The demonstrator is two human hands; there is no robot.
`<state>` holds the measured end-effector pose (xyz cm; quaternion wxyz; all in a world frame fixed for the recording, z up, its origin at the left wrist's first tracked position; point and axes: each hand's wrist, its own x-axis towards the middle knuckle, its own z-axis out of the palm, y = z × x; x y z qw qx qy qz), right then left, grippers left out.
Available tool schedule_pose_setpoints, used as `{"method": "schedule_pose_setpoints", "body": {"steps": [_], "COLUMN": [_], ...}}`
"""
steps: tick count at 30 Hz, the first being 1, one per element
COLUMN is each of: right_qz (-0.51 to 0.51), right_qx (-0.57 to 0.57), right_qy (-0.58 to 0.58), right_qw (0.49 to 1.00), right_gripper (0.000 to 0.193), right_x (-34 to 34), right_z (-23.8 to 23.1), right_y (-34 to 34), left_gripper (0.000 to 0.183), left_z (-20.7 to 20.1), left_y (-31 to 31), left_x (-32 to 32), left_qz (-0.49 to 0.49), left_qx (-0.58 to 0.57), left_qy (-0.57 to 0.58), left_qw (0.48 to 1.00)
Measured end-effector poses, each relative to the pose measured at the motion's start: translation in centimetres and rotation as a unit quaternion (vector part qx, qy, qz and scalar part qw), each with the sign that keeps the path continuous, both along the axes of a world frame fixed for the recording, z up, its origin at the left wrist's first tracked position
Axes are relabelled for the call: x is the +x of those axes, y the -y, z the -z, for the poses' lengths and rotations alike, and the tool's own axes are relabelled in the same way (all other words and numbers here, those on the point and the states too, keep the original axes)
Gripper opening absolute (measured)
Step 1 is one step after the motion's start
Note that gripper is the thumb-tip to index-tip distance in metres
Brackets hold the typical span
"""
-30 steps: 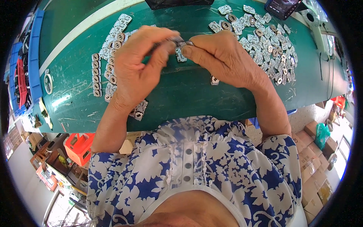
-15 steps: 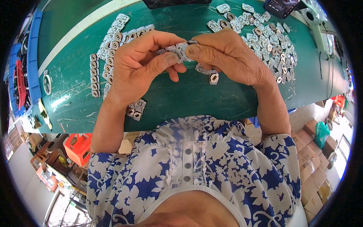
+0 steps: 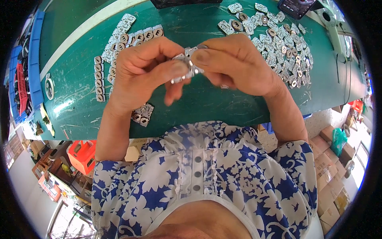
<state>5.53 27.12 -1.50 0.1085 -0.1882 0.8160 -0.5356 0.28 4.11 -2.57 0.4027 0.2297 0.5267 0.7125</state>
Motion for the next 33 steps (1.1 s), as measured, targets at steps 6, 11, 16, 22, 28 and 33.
{"method": "schedule_pose_setpoints", "body": {"steps": [6,11,16,22,28,33], "right_qz": [0.107,0.155,0.097,0.120,0.154,0.070], "right_qx": [-0.308,-0.179,-0.077,-0.199,-0.177,0.065], "right_qy": [0.268,0.176,0.092,0.164,0.179,-0.063], "right_qw": [0.906,0.955,0.988,0.959,0.956,0.993], "right_gripper": [0.047,0.044,0.044,0.044,0.042,0.038], "right_x": [-0.1,-0.1,0.0,0.0,0.2,-0.8], "right_z": [0.7,0.7,1.4,1.7,1.6,1.9], "right_y": [1.0,0.9,0.4,0.9,1.1,0.0], "left_gripper": [0.016,0.017,0.017,0.018,0.015,0.016], "left_z": [1.6,1.9,1.9,2.1,1.4,1.9], "left_y": [-1.0,-1.3,-1.5,-2.2,-0.9,-1.2], "left_x": [0.0,0.6,0.9,0.8,0.4,-0.1], "left_qz": [-0.133,-0.215,-0.237,-0.308,-0.182,-0.226], "left_qx": [0.015,-0.034,-0.137,-0.077,-0.127,-0.095], "left_qy": [-0.099,-0.255,-0.470,-0.363,-0.443,-0.419], "left_qw": [0.986,0.942,0.839,0.876,0.869,0.874]}}
